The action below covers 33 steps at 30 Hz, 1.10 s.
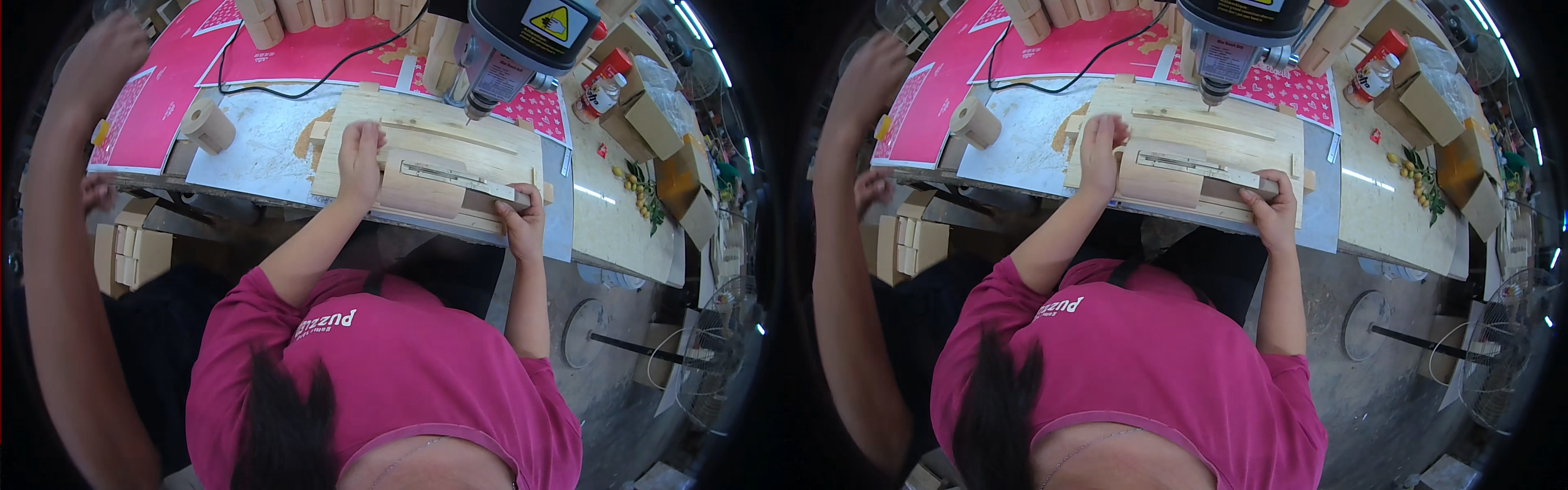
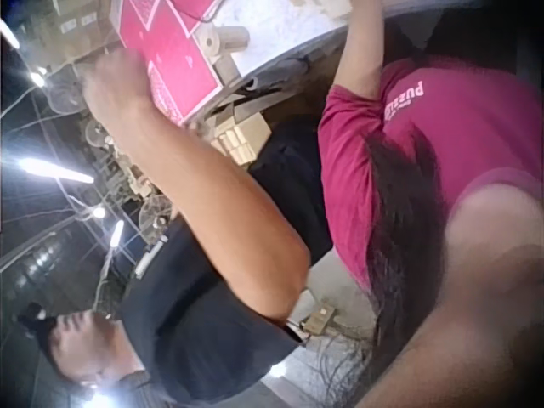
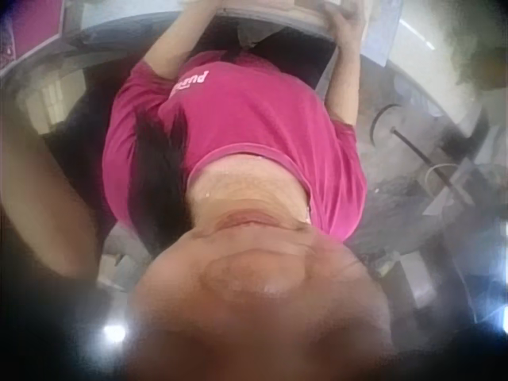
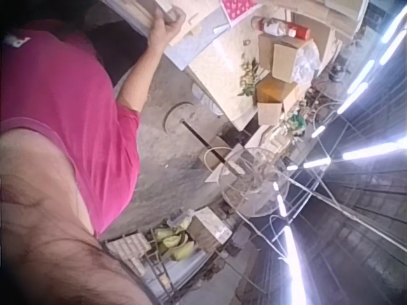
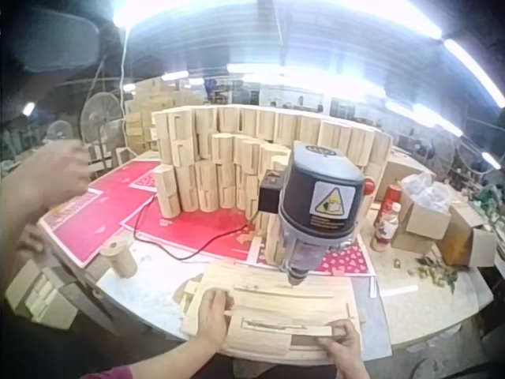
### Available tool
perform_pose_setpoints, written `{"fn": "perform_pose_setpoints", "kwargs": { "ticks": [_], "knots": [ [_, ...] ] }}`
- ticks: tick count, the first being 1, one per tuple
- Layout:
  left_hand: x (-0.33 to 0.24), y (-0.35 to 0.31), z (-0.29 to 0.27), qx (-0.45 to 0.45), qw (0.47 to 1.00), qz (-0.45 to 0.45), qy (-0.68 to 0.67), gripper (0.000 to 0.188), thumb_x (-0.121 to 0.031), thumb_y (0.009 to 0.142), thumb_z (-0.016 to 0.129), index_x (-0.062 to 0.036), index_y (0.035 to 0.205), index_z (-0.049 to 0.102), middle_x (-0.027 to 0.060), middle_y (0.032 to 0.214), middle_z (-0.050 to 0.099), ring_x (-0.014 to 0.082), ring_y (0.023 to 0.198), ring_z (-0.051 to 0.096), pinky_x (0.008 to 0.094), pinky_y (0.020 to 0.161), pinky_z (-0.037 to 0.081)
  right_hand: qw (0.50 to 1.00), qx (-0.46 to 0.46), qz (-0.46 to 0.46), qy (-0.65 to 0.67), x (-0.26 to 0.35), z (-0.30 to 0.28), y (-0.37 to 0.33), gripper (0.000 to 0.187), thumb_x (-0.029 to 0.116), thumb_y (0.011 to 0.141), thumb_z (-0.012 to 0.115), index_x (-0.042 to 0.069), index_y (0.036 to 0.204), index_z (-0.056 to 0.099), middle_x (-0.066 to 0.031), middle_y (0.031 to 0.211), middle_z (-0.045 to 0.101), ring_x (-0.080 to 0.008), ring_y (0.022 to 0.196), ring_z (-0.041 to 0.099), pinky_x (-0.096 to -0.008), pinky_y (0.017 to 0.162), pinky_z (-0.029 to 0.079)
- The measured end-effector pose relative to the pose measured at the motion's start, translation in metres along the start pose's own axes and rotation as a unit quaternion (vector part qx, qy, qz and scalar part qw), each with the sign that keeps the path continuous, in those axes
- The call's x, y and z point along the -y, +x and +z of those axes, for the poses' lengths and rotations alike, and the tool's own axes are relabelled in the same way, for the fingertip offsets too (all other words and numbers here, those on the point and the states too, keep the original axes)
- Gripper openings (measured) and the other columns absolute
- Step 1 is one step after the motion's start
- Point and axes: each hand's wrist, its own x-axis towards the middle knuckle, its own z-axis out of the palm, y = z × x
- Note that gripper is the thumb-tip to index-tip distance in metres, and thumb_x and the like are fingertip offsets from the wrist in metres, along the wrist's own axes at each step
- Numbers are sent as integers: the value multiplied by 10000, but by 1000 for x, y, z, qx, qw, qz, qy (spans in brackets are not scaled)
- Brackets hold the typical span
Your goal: Drilling holes into cylindrical wooden blocks using a stationary drill press.
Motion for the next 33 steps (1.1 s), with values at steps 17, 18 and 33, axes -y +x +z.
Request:
{"fn": "perform_pose_setpoints", "kwargs": {
  "ticks": [17,18,33],
  "knots": [
    [15,5,-1,190,836,174,485,694,-341,552,749,-91,1157,517,45,952,538,225,931,469,374,812,286,999,-7,-25,-33,-15,-18,78,325,-3,734,657,96,966,453,-26,859,557,-102,775,516,-218,628,431],
    [15,6,-3,183,839,158,487,680,-318,544,758,-98,1144,527,31,931,545,217,926,469,371,810,283,999,-6,-27,-32,-15,-16,79,325,-3,734,657,96,966,453,-26,859,557,-102,775,516,-218,628,431],
    [20,21,-12,243,838,159,462,573,-269,560,751,-130,1083,563,0,795,537,194,851,482,350,770,279,951,-94,-267,-124,143,8,135,339,215,873,501,41,1157,433,-96,1079,500,-147,939,495,-259,767,425]
  ]
}}
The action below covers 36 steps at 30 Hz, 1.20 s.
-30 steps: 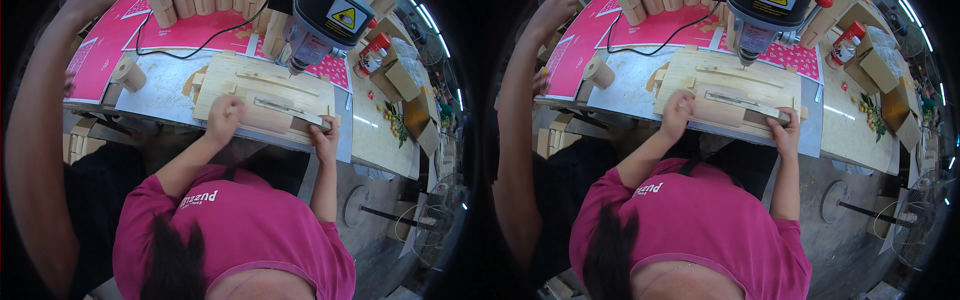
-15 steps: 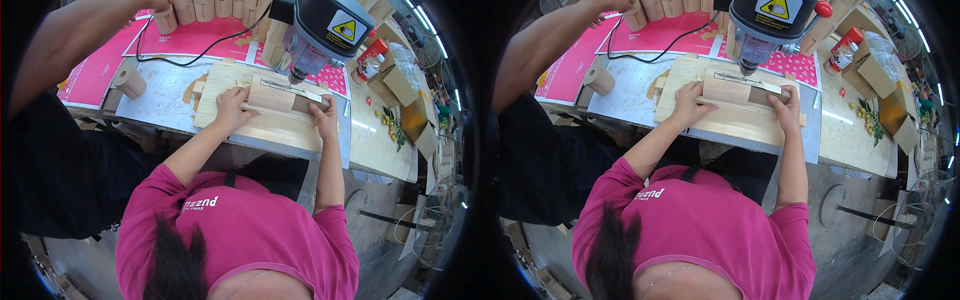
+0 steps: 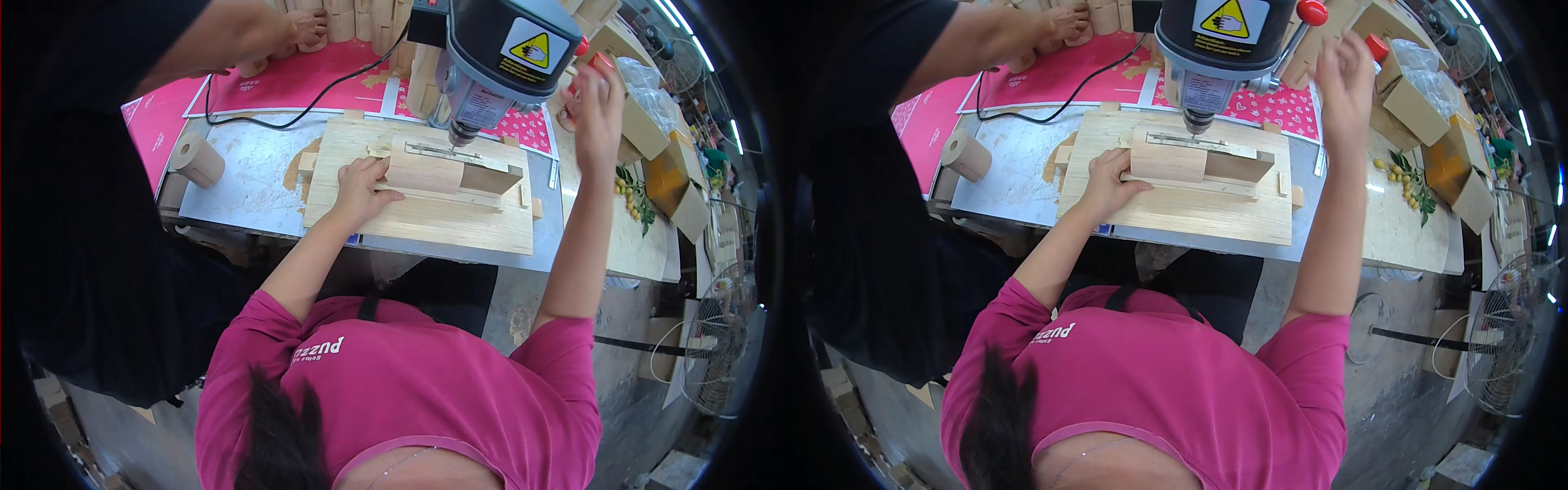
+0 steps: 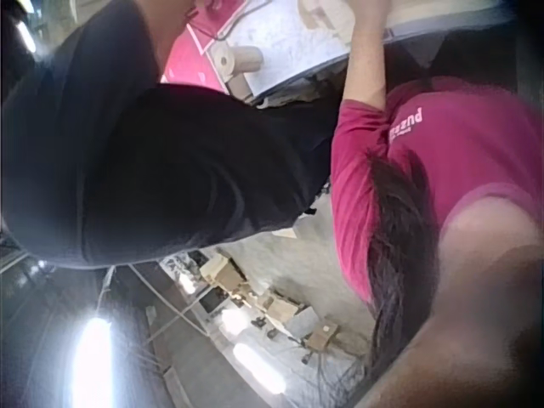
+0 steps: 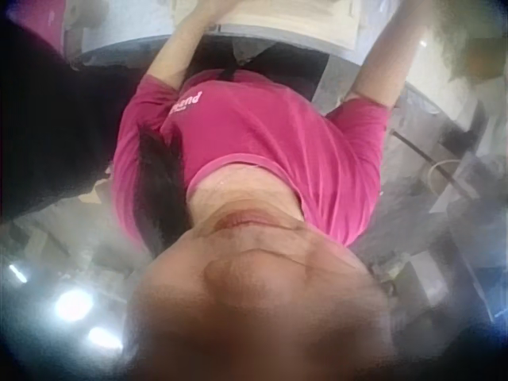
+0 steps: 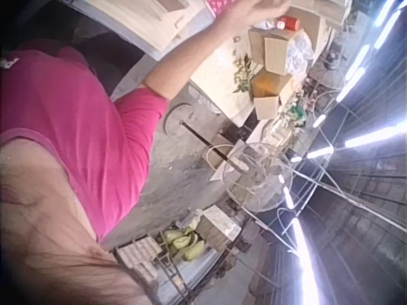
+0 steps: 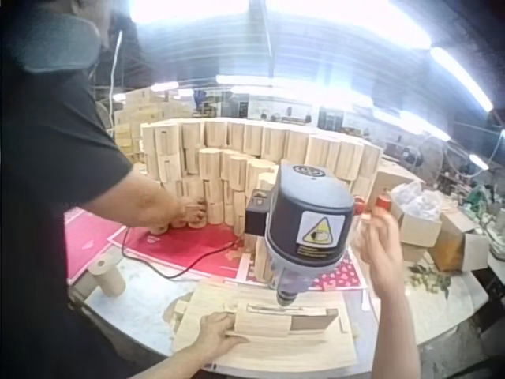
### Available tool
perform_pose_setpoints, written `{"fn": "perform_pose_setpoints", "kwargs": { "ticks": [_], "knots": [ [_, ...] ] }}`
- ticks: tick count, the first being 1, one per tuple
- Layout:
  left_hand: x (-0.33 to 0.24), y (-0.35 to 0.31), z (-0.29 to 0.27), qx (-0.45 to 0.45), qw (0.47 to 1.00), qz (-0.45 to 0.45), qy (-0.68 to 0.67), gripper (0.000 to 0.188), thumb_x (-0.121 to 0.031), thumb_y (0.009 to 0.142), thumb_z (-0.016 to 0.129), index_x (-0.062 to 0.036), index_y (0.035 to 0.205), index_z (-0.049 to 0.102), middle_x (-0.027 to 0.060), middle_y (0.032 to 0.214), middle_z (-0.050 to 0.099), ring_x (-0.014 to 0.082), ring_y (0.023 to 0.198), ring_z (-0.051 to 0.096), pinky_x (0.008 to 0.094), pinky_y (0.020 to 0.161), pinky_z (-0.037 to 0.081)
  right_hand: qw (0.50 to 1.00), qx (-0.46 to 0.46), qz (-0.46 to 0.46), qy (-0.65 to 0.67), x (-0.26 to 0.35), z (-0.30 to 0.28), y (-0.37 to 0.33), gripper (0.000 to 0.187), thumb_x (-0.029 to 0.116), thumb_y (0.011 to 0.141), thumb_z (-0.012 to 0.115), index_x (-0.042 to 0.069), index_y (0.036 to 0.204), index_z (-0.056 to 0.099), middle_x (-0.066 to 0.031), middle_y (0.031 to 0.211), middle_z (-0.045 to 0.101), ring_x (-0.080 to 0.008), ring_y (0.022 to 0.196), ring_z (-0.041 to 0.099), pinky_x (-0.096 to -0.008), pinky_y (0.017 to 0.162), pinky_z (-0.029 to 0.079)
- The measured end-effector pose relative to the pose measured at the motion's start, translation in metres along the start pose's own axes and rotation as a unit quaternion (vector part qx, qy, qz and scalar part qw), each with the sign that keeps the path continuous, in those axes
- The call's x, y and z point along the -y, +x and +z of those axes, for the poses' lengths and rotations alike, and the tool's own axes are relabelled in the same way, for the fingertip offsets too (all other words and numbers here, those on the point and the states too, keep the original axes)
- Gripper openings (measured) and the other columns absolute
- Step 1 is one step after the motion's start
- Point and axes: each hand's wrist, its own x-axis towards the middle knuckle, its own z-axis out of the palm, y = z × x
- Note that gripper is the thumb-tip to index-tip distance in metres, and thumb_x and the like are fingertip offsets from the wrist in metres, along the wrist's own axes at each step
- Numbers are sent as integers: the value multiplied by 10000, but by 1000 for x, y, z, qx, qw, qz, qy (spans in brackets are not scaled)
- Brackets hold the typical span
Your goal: Drilling holes into cylindrical wooden blocks using a stationary drill press.
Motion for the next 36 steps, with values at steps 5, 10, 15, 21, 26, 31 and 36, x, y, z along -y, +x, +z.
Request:
{"fn": "perform_pose_setpoints", "kwargs": {
  "ticks": [5,10,15,21,26,31,36],
  "knots": [
    [-4,0,3,-7,1000,12,15,564,-273,563,748,-117,1074,568,4,788,533,203,851,479,352,770,286,984,97,0,-151,3,-1,56,325,305,889,461,102,1135,522,-41,951,573,-113,823,535,-234,661,432],
    [-3,-1,1,-6,1000,3,20,562,-277,563,748,-107,1068,572,7,776,526,205,854,478,347,768,292,939,33,-107,-325,50,11,21,209,212,861,505,17,891,573,-123,708,562,-144,652,538,-254,596,425],
    [0,0,-1,-14,1000,10,15,563,-273,562,749,-113,1073,573,9,771,524,207,834,485,348,769,295,938,11,-158,-310,51,8,-44,162,123,833,531,-8,753,581,-131,547,462,-183,472,468,-277,466,363],
    [-4,-1,-2,-17,1000,4,22,583,-278,550,752,-134,1086,572,6,758,520,209,807,497,361,748,312,965,-11,-79,-251,11,16,-112,98,11,816,503,-23,837,592,-107,630,508,-176,532,490,-273,492,372],
    [-7,-2,0,-29,999,19,14,583,-285,544,753,-132,1078,577,8,748,522,211,796,504,365,730,319,963,-36,-151,-221,-38,26,-126,122,10,823,502,-18,902,590,-106,718,539,-182,595,506,-265,534,403],
    [-8,-2,-1,-28,999,11,19,574,-290,543,754,-131,1067,581,5,743,521,207,794,505,360,726,313,960,-9,-154,-234,-24,21,-123,99,15,824,507,-15,873,588,-110,700,530,-168,584,495,-265,519,393],
    [-5,-4,0,-33,998,16,45,562,-296,555,750,-144,1068,578,-2,744,523,195,788,503,347,713,280,938,-28,-180,-293,39,15,-50,130,79,819,552,-1,718,543,-120,576,479,-197,521,489,-271,501,393]
  ]
}}
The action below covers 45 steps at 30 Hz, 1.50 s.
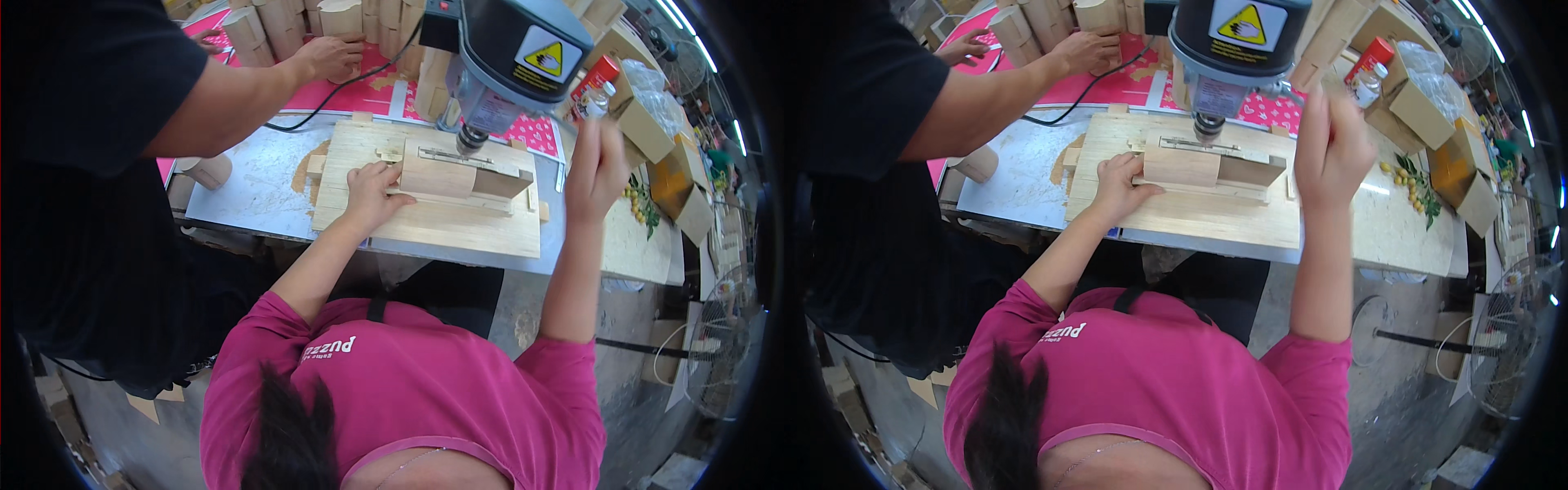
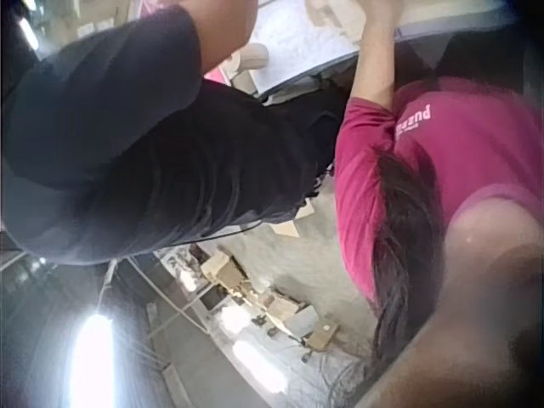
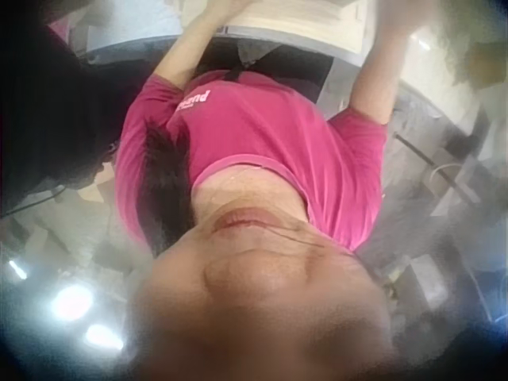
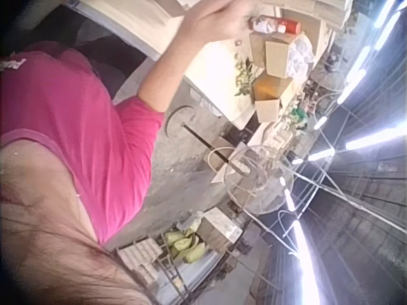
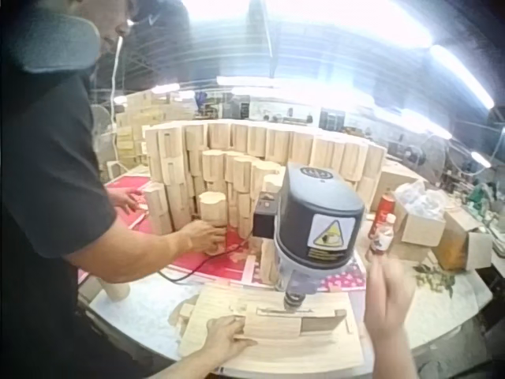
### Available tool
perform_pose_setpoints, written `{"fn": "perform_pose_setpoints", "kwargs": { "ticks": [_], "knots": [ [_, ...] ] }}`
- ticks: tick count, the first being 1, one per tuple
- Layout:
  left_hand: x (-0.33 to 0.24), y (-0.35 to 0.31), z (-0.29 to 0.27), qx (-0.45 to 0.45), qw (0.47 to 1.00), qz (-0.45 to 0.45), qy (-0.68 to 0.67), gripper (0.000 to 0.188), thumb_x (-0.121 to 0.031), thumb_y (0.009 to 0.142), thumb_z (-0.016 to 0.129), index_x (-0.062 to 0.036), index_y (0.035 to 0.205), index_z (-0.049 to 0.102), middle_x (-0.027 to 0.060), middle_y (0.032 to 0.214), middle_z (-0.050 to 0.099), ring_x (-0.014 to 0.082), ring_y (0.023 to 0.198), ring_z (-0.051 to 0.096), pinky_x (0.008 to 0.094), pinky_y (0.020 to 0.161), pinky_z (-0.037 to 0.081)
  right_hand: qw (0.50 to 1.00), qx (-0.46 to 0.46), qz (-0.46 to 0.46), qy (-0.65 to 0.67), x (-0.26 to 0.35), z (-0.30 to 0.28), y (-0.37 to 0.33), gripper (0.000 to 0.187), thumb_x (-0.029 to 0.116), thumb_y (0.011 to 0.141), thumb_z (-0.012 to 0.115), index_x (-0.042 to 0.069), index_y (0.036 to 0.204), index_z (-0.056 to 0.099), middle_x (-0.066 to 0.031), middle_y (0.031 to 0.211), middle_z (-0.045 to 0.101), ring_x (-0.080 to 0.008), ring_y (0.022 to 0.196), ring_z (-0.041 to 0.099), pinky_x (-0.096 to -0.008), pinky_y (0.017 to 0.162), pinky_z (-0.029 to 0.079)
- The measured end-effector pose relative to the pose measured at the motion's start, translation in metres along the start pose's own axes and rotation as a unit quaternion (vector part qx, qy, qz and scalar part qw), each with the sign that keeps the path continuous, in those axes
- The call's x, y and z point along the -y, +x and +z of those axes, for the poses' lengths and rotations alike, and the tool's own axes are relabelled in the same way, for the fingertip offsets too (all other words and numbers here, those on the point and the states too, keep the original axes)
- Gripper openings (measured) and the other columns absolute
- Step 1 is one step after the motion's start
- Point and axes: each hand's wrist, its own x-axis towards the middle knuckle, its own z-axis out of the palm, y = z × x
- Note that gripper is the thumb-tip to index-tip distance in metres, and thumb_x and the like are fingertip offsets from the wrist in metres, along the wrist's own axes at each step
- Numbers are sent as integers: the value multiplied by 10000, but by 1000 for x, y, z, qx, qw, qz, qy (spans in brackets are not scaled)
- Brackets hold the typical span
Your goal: Drilling holes into cylindrical wooden blocks using a stationary drill press.
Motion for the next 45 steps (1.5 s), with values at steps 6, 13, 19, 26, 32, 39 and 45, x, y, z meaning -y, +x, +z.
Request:
{"fn": "perform_pose_setpoints", "kwargs": {
  "ticks": [6,13,19,26,32,39,45],
  "knots": [
    [-28,13,25,16,1000,6,-23,556,-303,591,733,-151,1097,562,2,756,525,188,798,500,356,720,271,989,87,116,-6,-31,20,93,330,310,870,454,4,826,569,-66,650,546,-124,590,492,-244,575,390],
    [-23,11,22,29,999,-2,-14,554,-303,605,727,-147,1108,557,6,751,520,190,806,503,354,728,269,994,68,85,-25,-19,15,80,310,268,843,471,-23,795,568,-132,654,548,-181,623,520,-283,589,402],
    [-26,10,24,32,999,1,-25,554,-301,608,726,-150,1113,556,11,751,514,189,803,498,352,727,267,998,41,39,13,4,-12,1,184,117,821,542,-12,690,521,-116,533,444,-134,454,452,-260,454,360],
    [-28,11,22,45,999,-6,-17,559,-301,608,727,-146,1117,555,13,752,506,192,802,494,354,728,263,995,5,62,77,-18,27,-86,83,-6,799,516,-23,832,590,-82,612,498,-151,505,450,-255,480,368],
    [-28,11,23,41,999,-2,-17,560,-297,608,728,-136,1116,556,18,760,511,194,807,494,352,738,262,993,-46,-13,112,-33,44,-96,112,-26,784,523,-31,884,575,-98,691,523,-168,575,480,-263,493,367],
    [-25,8,20,45,999,-10,-9,566,-299,603,730,-133,1117,558,15,776,526,196,832,501,350,748,271,996,-79,-16,37,-3,8,-3,95,75,794,570,-6,745,581,-86,533,482,-167,454,478,-245,446,369],
    [-30,16,21,63,997,-24,-30,557,-290,588,741,-127,1094,574,9,786,536,190,837,506,348,763,279,994,65,68,-53,-63,28,93,288,279,858,482,10,812,575,-71,647,546,-97,612,518,-254,565,397]
  ]
}}
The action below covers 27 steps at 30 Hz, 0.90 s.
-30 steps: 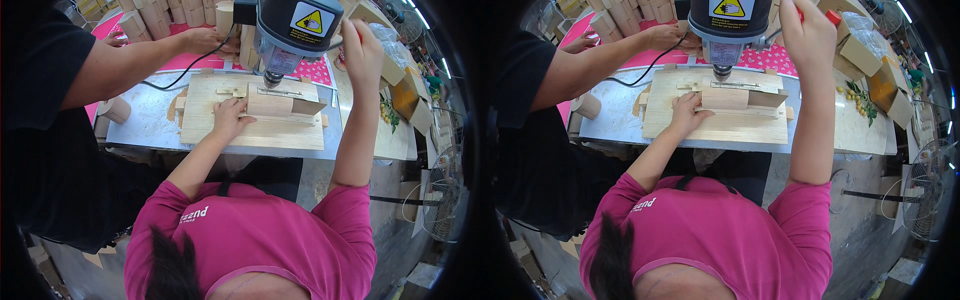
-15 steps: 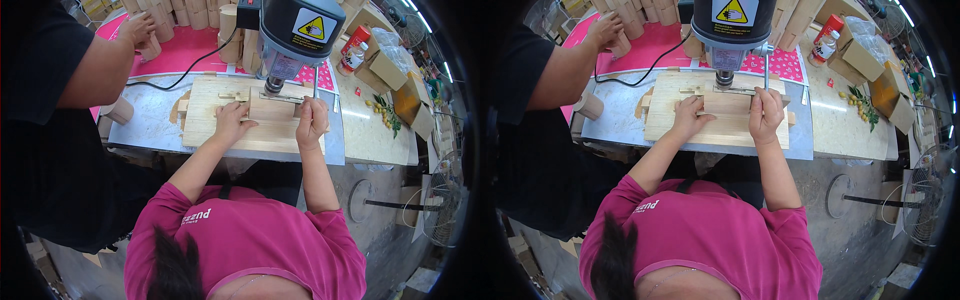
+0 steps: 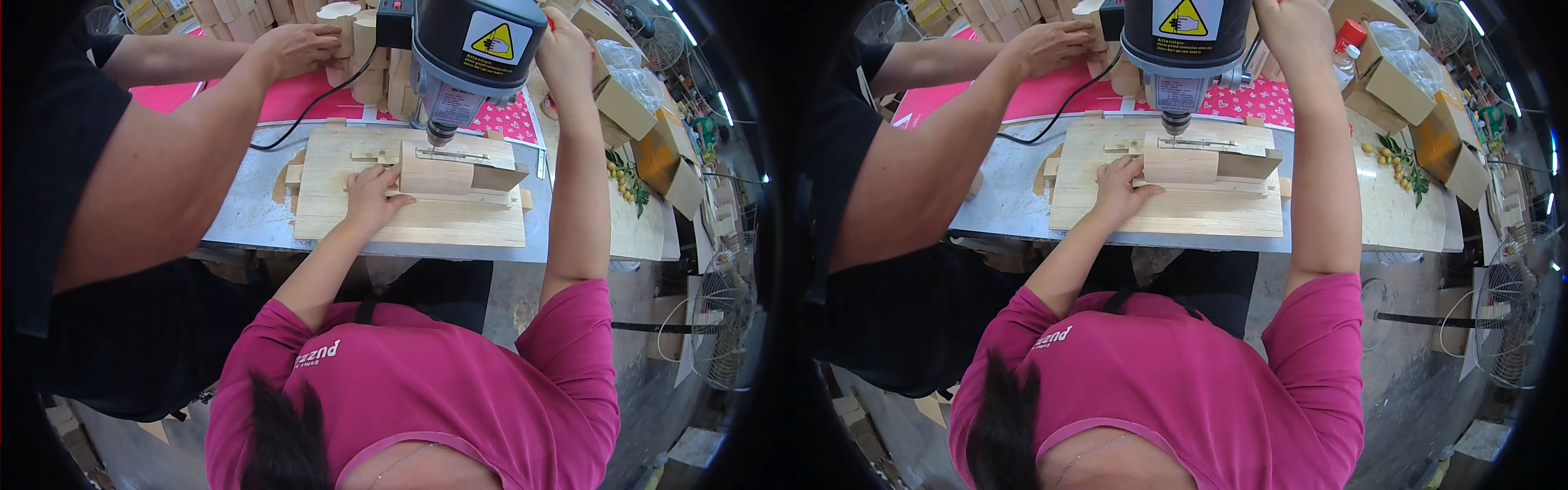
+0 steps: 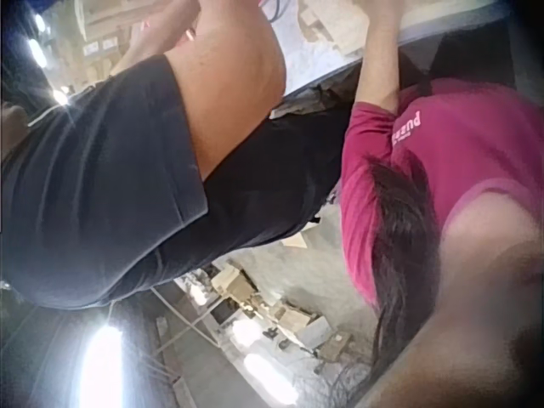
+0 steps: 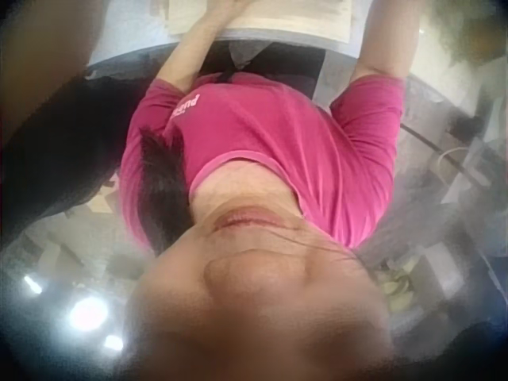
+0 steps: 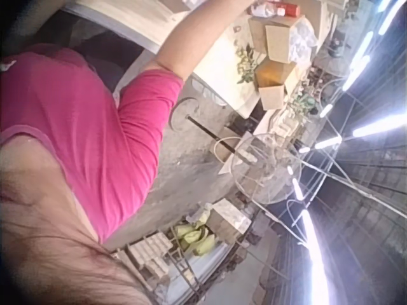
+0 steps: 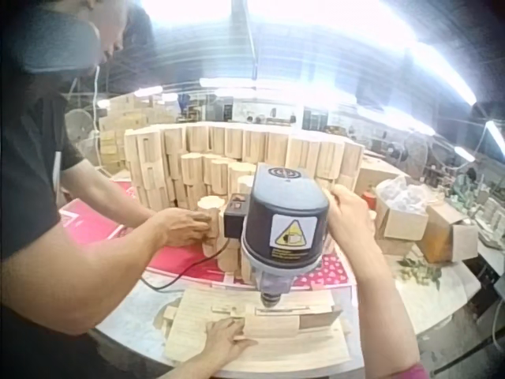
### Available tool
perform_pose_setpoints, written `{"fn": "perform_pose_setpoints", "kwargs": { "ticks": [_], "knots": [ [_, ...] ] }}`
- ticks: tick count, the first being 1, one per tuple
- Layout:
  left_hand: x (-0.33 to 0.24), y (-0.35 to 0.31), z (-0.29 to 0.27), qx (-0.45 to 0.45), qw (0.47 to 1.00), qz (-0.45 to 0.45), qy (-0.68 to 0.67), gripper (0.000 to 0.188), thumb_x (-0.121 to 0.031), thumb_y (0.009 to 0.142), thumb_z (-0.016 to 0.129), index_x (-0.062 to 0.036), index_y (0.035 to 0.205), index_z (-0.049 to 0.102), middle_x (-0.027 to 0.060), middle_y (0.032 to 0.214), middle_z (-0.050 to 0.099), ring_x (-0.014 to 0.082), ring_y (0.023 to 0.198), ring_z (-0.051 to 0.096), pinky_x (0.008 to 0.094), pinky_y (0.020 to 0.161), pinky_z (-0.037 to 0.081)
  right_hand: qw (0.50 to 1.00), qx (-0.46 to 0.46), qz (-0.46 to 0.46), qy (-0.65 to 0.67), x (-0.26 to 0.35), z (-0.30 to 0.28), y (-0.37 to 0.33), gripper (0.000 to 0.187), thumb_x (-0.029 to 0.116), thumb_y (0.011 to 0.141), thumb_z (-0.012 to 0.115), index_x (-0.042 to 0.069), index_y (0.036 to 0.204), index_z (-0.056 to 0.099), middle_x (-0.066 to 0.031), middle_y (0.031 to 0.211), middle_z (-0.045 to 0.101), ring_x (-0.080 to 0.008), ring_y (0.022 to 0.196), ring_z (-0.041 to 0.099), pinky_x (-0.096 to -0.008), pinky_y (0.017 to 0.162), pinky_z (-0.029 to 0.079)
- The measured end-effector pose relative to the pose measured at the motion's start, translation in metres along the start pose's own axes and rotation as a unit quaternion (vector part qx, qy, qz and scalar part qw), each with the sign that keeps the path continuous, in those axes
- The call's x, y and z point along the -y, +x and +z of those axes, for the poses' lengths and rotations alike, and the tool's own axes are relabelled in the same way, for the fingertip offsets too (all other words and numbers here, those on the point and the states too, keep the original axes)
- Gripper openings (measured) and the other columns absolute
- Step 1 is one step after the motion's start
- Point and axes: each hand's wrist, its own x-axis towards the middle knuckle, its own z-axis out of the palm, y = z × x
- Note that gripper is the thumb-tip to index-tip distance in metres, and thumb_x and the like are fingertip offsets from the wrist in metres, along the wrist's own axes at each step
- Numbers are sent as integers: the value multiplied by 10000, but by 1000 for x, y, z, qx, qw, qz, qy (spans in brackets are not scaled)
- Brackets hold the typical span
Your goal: Drilling holes into cylindrical wooden blocks using a stationary drill press.
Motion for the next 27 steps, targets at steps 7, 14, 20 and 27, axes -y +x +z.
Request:
{"fn": "perform_pose_setpoints", "kwargs": {
  "ticks": [7,14,20,27],
  "knots": [
    [10,8,10,-35,977,-58,-204,460,-298,522,770,-108,920,638,19,801,539,183,795,521,337,791,301,955,74,83,276,5,0,-45,373,270,855,529,40,1147,500,-37,892,580,-124,795,543,-274,726,429],
    [3,0,3,-19,980,-17,-198,423,-254,473,793,-59,802,611,49,778,530,215,732,532,311,690,379,929,353,93,56,-51,-2,-172,343,198,691,705,2,954,604,-158,885,618,-303,845,581,-354,770,442],
    [-4,-47,-69,3,956,70,-284,307,-155,538,798,-25,709,579,31,689,483,142,674,486,263,597,398,901,357,190,157,-47,-68,-202,249,100,674,712,-7,879,620,-84,817,621,-175,750,580,-281,676,452],
    [-13,-48,-116,-47,811,-246,-528,222,-186,718,670,30,697,623,65,662,610,86,566,551,204,527,416,894,274,261,240,-20,-98,-208,202,41,644,716,1,822,631,-9,764,571,-99,732,518,-223,664,411]
  ]
}}
